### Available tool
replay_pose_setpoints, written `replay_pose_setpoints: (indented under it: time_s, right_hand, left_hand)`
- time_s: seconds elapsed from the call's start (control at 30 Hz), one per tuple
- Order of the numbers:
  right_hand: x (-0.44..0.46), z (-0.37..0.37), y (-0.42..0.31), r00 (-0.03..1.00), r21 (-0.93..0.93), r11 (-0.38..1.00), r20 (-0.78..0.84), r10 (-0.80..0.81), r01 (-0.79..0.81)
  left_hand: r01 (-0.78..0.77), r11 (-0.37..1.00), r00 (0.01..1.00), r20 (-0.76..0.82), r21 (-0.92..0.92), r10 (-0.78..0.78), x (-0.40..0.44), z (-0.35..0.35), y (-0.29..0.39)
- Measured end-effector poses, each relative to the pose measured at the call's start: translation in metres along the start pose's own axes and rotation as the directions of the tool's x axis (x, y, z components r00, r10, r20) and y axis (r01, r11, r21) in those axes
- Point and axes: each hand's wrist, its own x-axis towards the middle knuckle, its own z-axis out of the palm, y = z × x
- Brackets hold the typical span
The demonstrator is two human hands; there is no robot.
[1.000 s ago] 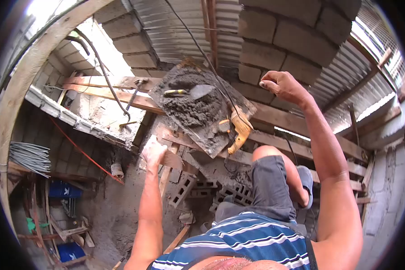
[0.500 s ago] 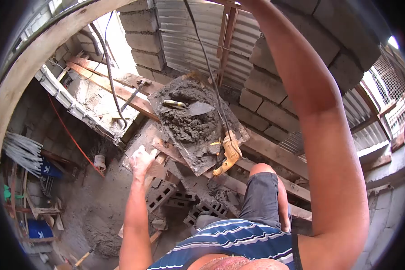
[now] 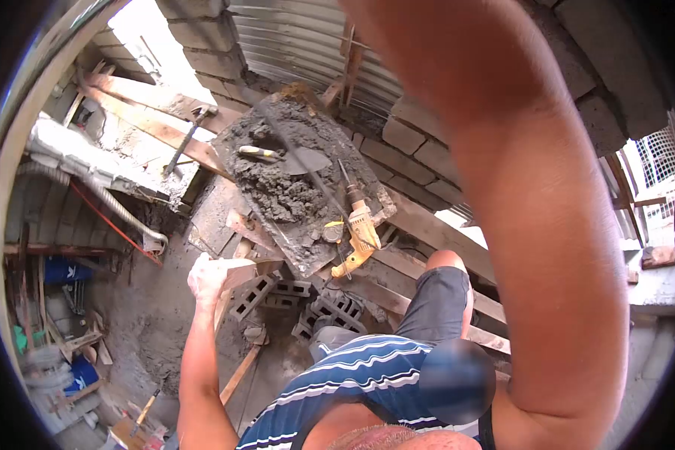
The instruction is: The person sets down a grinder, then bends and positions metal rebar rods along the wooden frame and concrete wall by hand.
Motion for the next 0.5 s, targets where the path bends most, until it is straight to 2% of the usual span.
replay_pose_setpoints:
  time_s: [0.23, 0.27, 0.33, 0.43, 0.47, 0.5]
  right_hand:
    - [0.034, 0.001, 0.053, 0.995, 0.046, 0.995, 0.033, -0.089, 0.088]
    - [0.032, 0.000, 0.057, 0.995, 0.059, 0.994, 0.035, -0.090, 0.088]
    - [0.022, -0.002, 0.063, 0.994, 0.059, 0.993, 0.036, -0.104, 0.101]
    - [0.007, -0.006, 0.067, 0.993, 0.078, 0.991, 0.038, -0.110, 0.107]
    - [0.005, -0.005, 0.069, 0.994, 0.091, 0.990, 0.037, -0.107, 0.103]
    - [0.003, -0.006, 0.072, 0.994, 0.099, 0.990, 0.035, -0.107, 0.103]
  left_hand:
    - [-0.008, 0.999, 1.000, 0.028, 0.039, 0.007, 0.009, 0.010, -0.011]
    - [-0.004, 0.999, 0.999, 0.049, 0.046, 0.002, 0.008, 0.011, -0.011]
    - [-0.027, 0.999, 1.000, -0.006, 0.045, 0.028, 0.010, 0.013, -0.012]
    - [-0.027, 0.992, 0.998, 0.059, 0.121, 0.020, 0.011, 0.015, -0.015]
    - [0.021, 0.999, 1.000, 0.020, 0.029, -0.021, 0.009, 0.009, -0.005]
    - [-0.032, 0.998, 0.999, 0.042, 0.056, 0.030, 0.009, 0.008, -0.005]
